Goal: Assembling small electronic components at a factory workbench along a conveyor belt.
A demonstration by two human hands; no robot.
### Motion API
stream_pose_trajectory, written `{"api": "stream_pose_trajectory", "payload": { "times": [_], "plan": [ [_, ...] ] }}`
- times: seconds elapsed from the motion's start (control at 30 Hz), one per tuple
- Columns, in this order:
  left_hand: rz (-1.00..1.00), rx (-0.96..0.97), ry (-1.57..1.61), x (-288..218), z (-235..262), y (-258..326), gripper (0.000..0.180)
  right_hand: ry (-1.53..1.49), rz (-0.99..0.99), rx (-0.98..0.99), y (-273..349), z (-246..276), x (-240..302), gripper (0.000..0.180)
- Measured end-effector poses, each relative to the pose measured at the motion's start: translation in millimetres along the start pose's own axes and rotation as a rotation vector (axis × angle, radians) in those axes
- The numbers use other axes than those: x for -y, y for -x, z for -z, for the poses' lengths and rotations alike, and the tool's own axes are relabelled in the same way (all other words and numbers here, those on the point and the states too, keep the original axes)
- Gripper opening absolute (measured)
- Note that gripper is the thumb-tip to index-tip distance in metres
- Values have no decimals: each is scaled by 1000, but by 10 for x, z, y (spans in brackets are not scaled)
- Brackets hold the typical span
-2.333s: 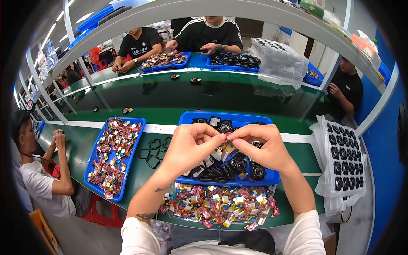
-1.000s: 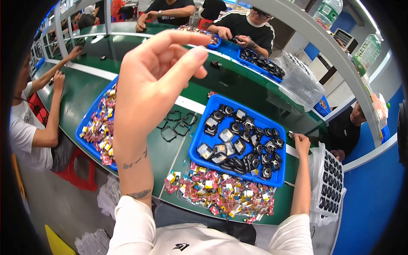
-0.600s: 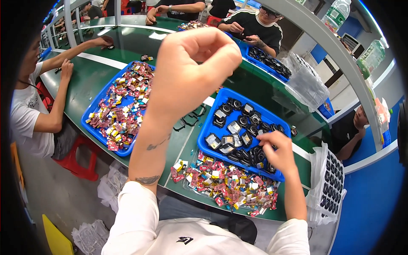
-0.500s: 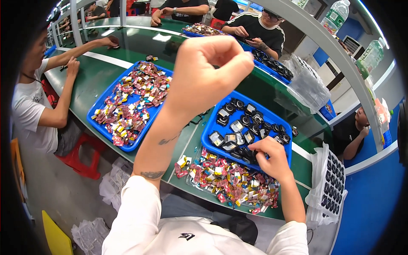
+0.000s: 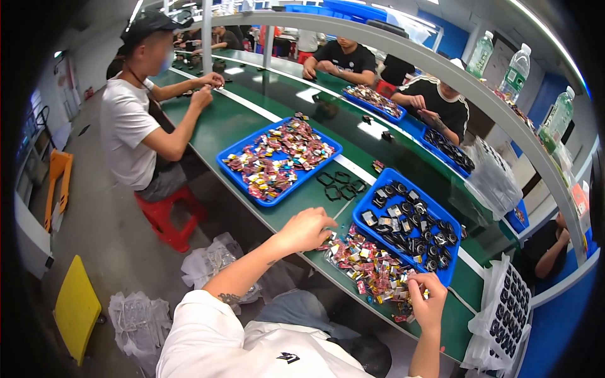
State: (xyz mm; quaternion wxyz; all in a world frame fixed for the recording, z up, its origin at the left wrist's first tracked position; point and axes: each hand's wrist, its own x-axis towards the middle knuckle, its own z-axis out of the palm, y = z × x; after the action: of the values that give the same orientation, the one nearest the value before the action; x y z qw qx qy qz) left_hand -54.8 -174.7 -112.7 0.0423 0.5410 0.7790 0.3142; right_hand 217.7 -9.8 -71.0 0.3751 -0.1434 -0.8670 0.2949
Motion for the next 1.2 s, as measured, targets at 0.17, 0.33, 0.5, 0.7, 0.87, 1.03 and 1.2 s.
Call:
{"api": "stream_pose_trajectory", "payload": {
  "times": [0.17, 0.33, 0.5, 0.7, 0.87, 1.03, 1.2],
  "plan": [
    [43, -123, -20, 61, -26, 225, 22, -30, -28, -16, 233, -70, 51, 3],
    [-102, -28, -68, 78, 59, 482, 29, -122, -44, -140, 464, -119, 6, 3],
    [-78, -78, -95, 85, 56, 553, 32, -172, -65, -173, 538, -150, -99, 5],
    [-17, -125, -166, 67, -21, 366, 30, -174, -17, -175, 528, -134, -93, 5],
    [72, -215, 111, 148, -66, 267, 20, -166, -25, -188, 504, -114, -90, 5],
    [242, -401, 369, 190, -48, 199, 9, -169, -22, -143, 580, -115, -70, 6],
    [192, -630, 537, 215, -112, 92, 17, -150, -98, -154, 852, -75, -24, 5]
  ]
}}
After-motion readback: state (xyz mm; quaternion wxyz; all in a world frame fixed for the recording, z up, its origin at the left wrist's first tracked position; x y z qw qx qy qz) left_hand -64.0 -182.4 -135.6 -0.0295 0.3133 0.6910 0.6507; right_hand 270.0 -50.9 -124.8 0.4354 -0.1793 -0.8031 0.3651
